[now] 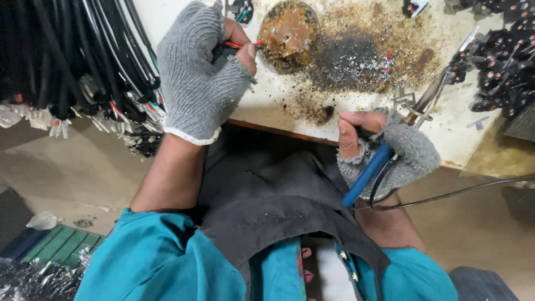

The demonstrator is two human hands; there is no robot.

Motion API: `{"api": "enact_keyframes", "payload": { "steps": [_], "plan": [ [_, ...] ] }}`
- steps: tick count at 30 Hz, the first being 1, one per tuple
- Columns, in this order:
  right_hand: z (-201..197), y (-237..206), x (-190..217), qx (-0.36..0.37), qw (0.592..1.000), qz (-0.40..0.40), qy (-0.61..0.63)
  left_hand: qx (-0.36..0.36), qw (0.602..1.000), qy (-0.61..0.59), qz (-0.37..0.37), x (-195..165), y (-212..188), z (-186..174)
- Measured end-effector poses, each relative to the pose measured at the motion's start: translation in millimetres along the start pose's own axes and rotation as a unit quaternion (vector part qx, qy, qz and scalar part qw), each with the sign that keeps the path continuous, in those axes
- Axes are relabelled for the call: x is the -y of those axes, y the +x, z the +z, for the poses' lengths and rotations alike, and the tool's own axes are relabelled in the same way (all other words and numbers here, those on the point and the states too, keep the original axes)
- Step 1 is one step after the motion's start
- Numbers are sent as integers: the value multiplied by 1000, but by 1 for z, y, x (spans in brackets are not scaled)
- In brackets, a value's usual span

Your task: The person solders electrical wires at a workbench, holding a soldering iron in one hand and wire in the other, applying solder to wire ends, twisting and positioning the wires, and setting finished wires aside while picking up new ones.

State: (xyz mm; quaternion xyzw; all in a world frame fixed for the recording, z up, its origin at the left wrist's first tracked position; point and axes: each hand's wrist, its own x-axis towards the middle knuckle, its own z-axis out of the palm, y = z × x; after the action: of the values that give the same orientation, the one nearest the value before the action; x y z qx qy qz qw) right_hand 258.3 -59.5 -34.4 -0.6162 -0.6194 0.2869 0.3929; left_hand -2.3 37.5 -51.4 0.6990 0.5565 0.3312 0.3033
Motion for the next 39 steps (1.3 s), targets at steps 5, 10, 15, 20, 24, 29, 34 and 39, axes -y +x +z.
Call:
{"api": "enact_keyframes", "payload": {
  "steps": [5,10,15,20,24,29,34,39],
  "plan": [
    [13,-4,-14,-52,994,-61,77,-4,1000,-15,8,-5,4,-1],
    [11,-10,-16,-38,997,-42,53,-14,999,7,34,-7,5,1],
    [3,-6,-4,-21,999,-15,29,-100,986,36,128,-26,0,-15],
    [-5,-12,-3,74,997,-8,-34,261,938,-226,0,-47,-23,-25],
    [-3,-17,-13,125,986,2,115,296,891,-338,-69,-54,-42,4],
    [-3,-4,-12,128,984,-32,124,311,912,-267,-15,-55,-48,16],
    [-5,22,0,220,964,-99,-112,261,961,7,89,-48,-34,12],
    [4,20,8,100,991,-66,-64,201,976,37,75,-44,-30,25]
  ]
}}
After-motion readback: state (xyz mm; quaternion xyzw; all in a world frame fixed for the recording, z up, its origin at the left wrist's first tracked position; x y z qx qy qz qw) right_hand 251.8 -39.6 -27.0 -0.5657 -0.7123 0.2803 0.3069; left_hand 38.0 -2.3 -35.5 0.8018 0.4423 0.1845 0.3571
